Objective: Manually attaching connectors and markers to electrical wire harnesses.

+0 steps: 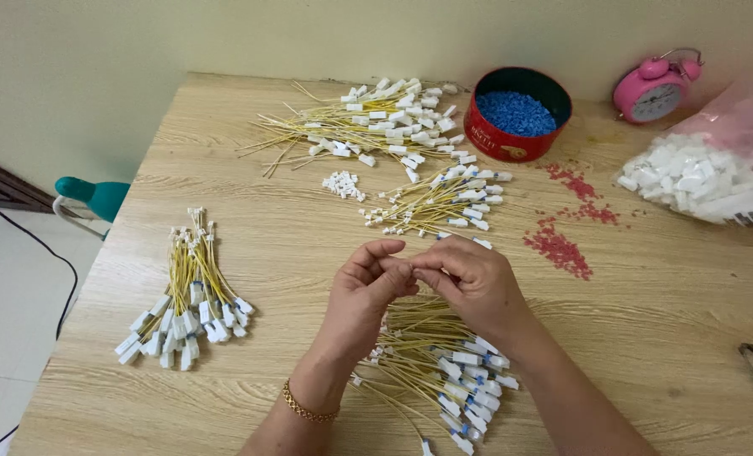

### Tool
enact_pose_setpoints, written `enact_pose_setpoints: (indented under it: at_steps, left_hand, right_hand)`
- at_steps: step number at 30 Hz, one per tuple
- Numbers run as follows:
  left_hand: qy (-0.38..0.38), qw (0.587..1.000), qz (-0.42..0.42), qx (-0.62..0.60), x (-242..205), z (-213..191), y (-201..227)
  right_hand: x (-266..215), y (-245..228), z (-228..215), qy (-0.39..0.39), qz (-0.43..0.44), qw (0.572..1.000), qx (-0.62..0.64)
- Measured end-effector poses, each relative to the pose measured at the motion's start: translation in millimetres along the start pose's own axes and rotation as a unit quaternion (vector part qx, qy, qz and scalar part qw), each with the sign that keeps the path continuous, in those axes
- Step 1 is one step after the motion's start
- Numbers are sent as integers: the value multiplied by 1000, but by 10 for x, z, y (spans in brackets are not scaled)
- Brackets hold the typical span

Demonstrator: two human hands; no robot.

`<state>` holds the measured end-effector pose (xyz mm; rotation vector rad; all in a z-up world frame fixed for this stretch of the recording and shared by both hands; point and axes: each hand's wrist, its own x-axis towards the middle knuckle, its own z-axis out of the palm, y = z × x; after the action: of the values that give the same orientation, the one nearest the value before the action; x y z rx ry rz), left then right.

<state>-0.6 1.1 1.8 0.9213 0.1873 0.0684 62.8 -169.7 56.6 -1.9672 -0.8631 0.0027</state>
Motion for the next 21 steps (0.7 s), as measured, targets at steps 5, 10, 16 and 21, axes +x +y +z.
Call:
enact_pose_setpoints:
  at_steps: [5, 10, 16, 21]
  left_hand:
    - [0, 998, -23, -56, 26, 25, 21]
    - [0, 996, -29, -87, 34, 36, 24]
    - [3, 1000, 0, -7, 27, 7, -36]
    - [-7, 1000, -7, -20, 2, 40, 28]
  right_hand:
    - [-1, 26, 1, 2, 6, 1000, 30]
    - [9, -59, -27, -2, 66, 997, 36]
    - [-12, -113, -28, 0, 25, 999, -29]
    - [2, -75, -27, 0, 1, 999, -36]
